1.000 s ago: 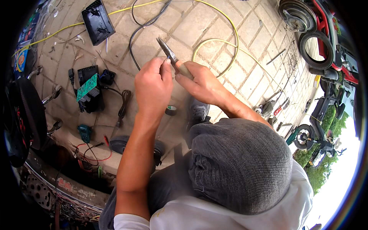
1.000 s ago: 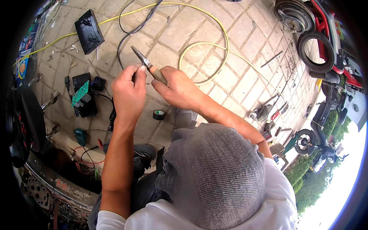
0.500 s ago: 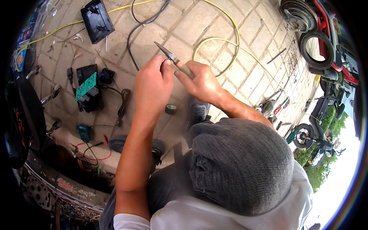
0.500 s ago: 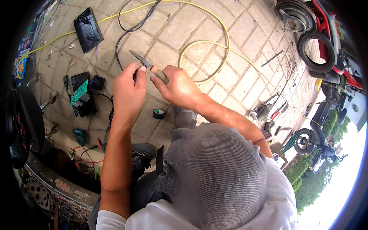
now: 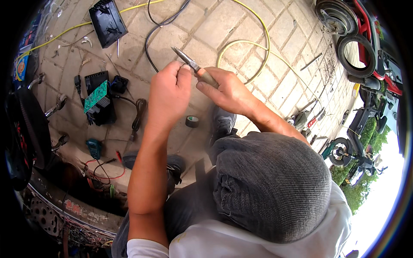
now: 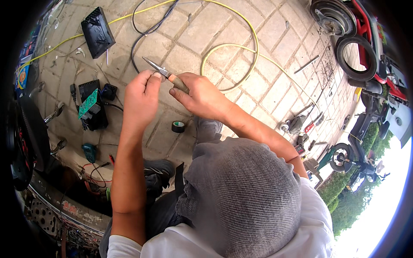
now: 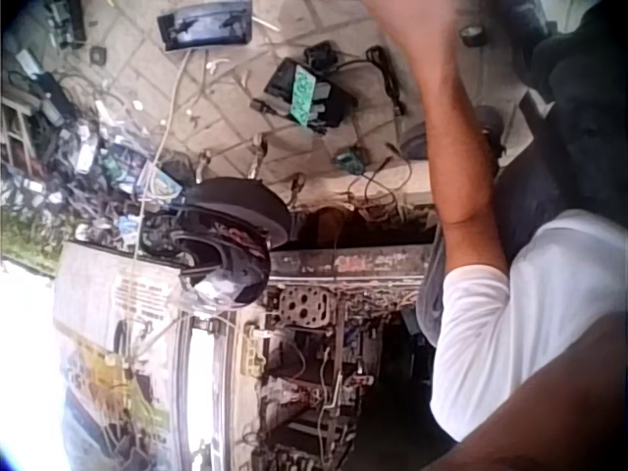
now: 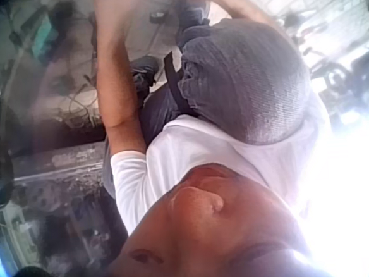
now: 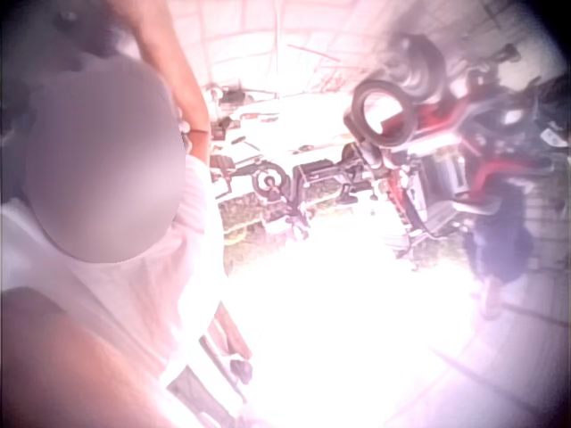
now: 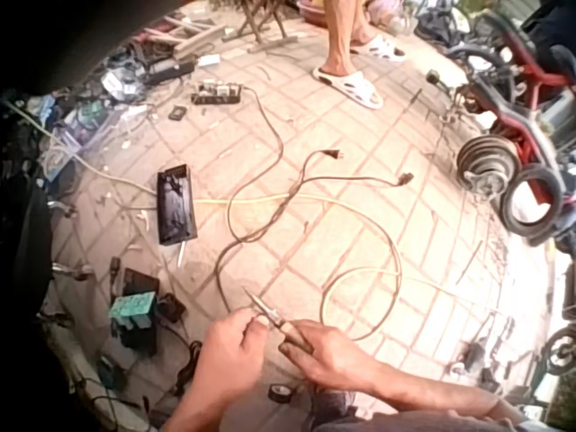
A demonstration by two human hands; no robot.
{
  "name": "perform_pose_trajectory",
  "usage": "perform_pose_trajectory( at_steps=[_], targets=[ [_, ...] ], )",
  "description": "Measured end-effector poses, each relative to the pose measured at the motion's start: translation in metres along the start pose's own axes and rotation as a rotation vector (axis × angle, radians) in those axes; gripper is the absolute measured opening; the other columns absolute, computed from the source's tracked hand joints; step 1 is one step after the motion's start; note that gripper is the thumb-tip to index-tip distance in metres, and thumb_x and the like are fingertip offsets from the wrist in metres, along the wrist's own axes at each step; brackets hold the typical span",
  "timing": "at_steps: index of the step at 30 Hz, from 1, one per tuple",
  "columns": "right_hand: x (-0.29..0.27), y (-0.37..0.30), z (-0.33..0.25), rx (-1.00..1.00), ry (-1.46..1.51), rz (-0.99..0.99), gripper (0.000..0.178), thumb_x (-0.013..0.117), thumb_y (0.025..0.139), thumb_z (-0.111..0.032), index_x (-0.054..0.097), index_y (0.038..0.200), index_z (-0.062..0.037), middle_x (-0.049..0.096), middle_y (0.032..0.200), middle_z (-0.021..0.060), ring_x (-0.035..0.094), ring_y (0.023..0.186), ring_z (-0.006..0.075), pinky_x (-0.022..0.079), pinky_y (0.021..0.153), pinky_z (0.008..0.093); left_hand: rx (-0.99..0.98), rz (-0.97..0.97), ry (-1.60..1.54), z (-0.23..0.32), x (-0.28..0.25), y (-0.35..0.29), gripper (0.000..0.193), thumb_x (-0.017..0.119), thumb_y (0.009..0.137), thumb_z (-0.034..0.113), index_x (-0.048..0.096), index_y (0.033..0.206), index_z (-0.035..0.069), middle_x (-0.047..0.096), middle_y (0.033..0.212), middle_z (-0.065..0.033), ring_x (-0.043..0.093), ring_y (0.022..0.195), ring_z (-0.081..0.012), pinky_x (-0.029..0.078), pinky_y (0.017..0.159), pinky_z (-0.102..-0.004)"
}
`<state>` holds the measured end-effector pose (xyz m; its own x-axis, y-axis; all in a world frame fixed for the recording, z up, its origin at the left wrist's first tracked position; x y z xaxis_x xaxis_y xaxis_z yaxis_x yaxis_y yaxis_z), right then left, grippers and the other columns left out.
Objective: The person walks through a cluttered workshop and then sits on the ground to work on an electric scooter. They use a multimeter to test the electrical components on the scooter's seat and then use pliers to strip and cut wires on the floor.
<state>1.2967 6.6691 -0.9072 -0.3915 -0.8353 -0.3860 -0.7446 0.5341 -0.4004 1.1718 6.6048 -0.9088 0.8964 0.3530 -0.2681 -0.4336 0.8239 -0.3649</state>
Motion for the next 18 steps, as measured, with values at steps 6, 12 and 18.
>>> perform_pose_trajectory(
  at_steps=[6, 12, 18],
  targets=[
    [0.001, 0.0, -0.001, 0.029, -0.011, -0.035, 0.033, 0.062, 0.091, -0.027, 0.06, 0.095, 0.0055, 0.06, 0.088, 0.025, 0.059, 0.083, 0.0412, 0.047, 0.073, 0.044, -0.068, -0.061, -0.143, -0.006, 0.001, 0.002, 0.021, 0.052, 0.096, 0.016, 0.064, 0.087, 0.001, 0.043, 0.062, 0.0058, 0.035, 0.056, -0.0036, 0.028, 0.048, -0.0245],
    [0.003, 0.0, 0.002, 0.053, 0.054, -0.051, 0.035, 0.063, 0.091, -0.029, 0.059, 0.089, 0.0057, 0.059, 0.081, 0.024, 0.059, 0.074, 0.0379, 0.046, 0.068, 0.0428, -0.17, -0.112, -0.301, -0.012, 0.003, 0.001, 0.021, 0.052, 0.095, 0.016, 0.064, 0.088, 0.001, 0.039, 0.061, 0.0086, 0.031, 0.053, -0.0008, 0.023, 0.046, -0.0214],
    [-0.001, -0.004, 0.006, 0.104, 0.093, 0.024, 0.038, 0.063, 0.091, -0.031, 0.059, 0.082, 0.0055, 0.056, 0.066, 0.0195, 0.053, 0.059, 0.0304, 0.045, 0.06, 0.0405, -0.215, -0.175, -0.414, -0.01, 0.006, 0.0, 0.02, 0.053, 0.095, 0.016, 0.062, 0.091, 0.0, 0.036, 0.061, 0.0101, 0.028, 0.052, 0.0007, 0.02, 0.044, -0.02]
  ],
)
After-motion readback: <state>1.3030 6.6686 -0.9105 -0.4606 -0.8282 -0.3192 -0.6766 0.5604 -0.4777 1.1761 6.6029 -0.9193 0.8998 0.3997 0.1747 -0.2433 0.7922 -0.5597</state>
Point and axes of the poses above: each hand's wrist, its own y-axis towards the middle knuckle, its own x-axis out of the palm, z = x × y, the point moved 8 cm from there along y, towards the middle knuckle
